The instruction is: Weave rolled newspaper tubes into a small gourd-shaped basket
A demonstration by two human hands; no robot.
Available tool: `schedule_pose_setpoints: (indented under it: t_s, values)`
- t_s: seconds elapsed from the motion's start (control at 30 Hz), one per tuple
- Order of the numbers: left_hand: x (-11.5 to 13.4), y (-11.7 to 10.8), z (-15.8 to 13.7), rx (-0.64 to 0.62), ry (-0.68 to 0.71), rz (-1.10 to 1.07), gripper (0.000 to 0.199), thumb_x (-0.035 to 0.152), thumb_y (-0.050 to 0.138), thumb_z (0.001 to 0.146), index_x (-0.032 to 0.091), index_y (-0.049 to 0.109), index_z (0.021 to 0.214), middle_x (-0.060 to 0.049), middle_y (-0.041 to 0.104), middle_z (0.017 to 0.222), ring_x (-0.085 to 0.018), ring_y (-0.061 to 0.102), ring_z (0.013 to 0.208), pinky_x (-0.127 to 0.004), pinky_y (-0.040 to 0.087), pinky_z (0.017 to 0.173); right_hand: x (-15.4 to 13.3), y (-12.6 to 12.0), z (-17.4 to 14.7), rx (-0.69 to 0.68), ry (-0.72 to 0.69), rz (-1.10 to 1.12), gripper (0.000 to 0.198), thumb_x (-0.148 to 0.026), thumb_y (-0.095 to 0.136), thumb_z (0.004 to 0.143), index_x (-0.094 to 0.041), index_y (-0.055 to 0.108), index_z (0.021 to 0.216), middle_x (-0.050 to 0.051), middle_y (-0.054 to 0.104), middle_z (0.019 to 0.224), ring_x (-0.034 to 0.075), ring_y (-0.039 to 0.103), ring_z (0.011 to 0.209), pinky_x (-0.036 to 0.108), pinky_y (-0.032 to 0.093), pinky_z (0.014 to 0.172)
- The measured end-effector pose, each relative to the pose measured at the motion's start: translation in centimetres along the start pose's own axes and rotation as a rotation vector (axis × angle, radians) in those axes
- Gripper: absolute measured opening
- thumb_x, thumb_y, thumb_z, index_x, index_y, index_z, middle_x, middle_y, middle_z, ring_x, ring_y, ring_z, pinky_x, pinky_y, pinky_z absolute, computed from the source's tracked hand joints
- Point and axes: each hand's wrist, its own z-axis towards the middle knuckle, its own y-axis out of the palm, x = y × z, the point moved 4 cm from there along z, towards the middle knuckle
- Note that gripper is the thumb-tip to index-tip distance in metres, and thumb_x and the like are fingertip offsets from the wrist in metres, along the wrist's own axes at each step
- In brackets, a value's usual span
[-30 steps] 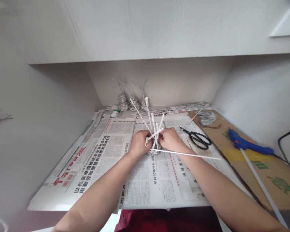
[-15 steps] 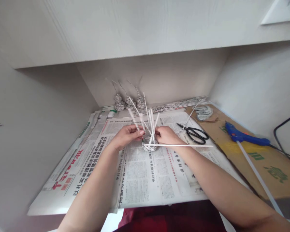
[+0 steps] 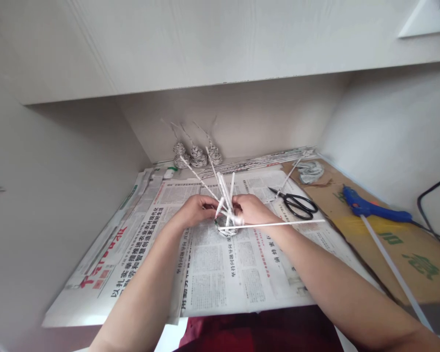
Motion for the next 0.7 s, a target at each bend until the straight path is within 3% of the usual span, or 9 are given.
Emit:
schedule_pose_setpoints:
  t_s: [0.13,0.23,0.47,0.63,0.7]
  values:
    - [0.4,0.4,-0.1,0.015,0.005,0.047,0.02,0.026,0.062,0.074,0.015,0.071,0.088,-0.003,0.069,0.075,-0.013,0.061,0.063,-0.021,0.049,0.059,-0.1,0.1,0.0,0.01,-0.007,-0.005,0.026,-0.011,0.051,0.075,-0.019,0.071,0.09,0.006,0.073,0.09,0.018,0.066,0.081,0.023,0.042,0.068]
    - [0.1,0.9,0.1,0.097,0.017,0.044,0.021,0.026,0.061,0.074,0.015,0.067,0.09,-0.002,0.068,0.074,-0.012,0.059,0.059,-0.021,0.047,0.054,-0.2,0.0,0.0,0.019,-0.022,0.007,0.027,-0.011,0.051,0.075,-0.02,0.07,0.092,0.005,0.073,0.09,0.018,0.066,0.081,0.023,0.042,0.069]
    - [-0.5,1.8,0.7,0.281,-0.09,0.139,0.025,0.024,0.068,0.065,0.015,0.068,0.088,-0.002,0.07,0.074,-0.015,0.063,0.066,-0.023,0.048,0.061,-0.1,0.2,-0.1,-0.013,-0.018,0.066,0.021,-0.01,0.052,0.075,-0.018,0.069,0.086,0.005,0.07,0.086,0.016,0.063,0.077,0.021,0.042,0.066]
    - [-0.7,2.7,1.0,0.222,-0.054,0.037,0.021,0.021,0.062,0.068,0.014,0.072,0.086,-0.002,0.071,0.074,-0.016,0.065,0.069,-0.023,0.049,0.062,-0.3,0.3,0.1,0.006,-0.08,0.057,0.022,-0.007,0.049,0.073,-0.016,0.067,0.082,0.006,0.069,0.085,0.017,0.062,0.078,0.022,0.043,0.068]
    - [-0.9,2.8,1.0,0.252,-0.063,0.032,0.019,0.019,0.061,0.068,0.013,0.072,0.082,-0.003,0.071,0.071,-0.017,0.065,0.068,-0.024,0.049,0.061,-0.5,0.2,0.0,0.0,-0.082,0.07,0.022,-0.006,0.047,0.074,-0.016,0.065,0.082,0.006,0.069,0.087,0.016,0.063,0.079,0.021,0.043,0.07]
